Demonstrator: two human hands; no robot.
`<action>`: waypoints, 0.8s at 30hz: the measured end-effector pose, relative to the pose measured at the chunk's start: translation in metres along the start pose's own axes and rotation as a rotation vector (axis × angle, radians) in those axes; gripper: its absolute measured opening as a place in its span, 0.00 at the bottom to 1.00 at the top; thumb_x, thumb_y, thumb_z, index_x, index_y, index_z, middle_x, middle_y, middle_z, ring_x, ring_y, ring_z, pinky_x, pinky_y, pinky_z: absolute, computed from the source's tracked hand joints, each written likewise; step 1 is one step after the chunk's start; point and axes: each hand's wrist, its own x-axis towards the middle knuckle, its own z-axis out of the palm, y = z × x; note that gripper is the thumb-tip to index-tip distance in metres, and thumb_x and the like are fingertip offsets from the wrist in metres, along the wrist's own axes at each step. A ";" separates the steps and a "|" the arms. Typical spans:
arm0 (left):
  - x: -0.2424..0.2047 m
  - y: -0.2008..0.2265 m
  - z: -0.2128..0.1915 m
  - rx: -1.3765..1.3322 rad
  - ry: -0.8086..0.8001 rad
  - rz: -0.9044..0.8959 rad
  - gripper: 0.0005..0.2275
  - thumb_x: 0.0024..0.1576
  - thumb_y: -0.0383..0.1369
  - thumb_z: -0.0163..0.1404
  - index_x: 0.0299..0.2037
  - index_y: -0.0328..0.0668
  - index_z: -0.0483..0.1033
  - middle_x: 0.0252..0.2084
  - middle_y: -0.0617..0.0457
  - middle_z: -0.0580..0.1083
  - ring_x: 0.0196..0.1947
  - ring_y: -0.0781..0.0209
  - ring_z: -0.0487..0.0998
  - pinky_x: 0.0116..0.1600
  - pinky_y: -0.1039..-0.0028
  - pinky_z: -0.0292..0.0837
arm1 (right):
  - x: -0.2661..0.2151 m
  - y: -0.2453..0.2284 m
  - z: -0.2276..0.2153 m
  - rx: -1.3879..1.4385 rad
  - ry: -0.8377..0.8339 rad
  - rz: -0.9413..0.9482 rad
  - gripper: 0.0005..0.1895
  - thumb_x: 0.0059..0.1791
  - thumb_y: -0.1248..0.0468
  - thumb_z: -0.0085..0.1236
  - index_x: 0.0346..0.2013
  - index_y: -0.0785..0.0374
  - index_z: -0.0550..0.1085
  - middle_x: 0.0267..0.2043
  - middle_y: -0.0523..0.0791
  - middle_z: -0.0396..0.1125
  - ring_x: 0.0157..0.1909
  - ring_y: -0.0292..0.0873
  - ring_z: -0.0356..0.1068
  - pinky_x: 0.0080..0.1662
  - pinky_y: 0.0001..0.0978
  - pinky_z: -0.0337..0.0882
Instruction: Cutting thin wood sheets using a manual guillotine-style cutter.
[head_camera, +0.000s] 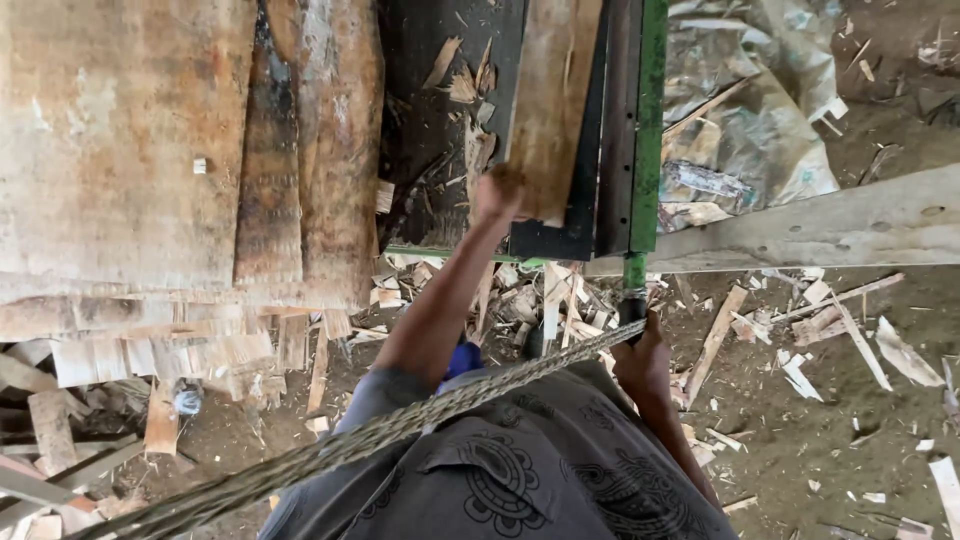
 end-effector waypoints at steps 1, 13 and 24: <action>-0.009 0.003 -0.014 -0.003 0.001 0.001 0.08 0.61 0.30 0.47 0.44 0.41 0.80 0.36 0.44 0.80 0.28 0.58 0.78 0.29 0.64 0.75 | 0.000 0.000 -0.001 -0.002 0.000 -0.003 0.27 0.45 0.69 0.55 0.59 0.67 0.66 0.37 0.55 0.74 0.36 0.55 0.76 0.36 0.49 0.74; -0.082 0.003 -0.190 0.001 -0.226 -0.073 0.15 0.54 0.26 0.56 0.52 0.44 0.78 0.44 0.51 0.79 0.38 0.60 0.79 0.45 0.72 0.83 | 0.000 -0.014 -0.019 -0.049 -0.071 0.078 0.31 0.46 0.69 0.53 0.64 0.68 0.60 0.40 0.56 0.72 0.34 0.49 0.73 0.32 0.42 0.78; -0.025 0.069 -0.417 1.078 -0.299 -0.010 0.15 0.59 0.27 0.55 0.56 0.53 0.81 0.55 0.50 0.81 0.50 0.53 0.83 0.58 0.63 0.80 | -0.016 -0.073 -0.059 -0.068 -0.144 0.214 0.31 0.48 0.69 0.49 0.65 0.69 0.57 0.35 0.57 0.70 0.24 0.48 0.72 0.23 0.40 0.77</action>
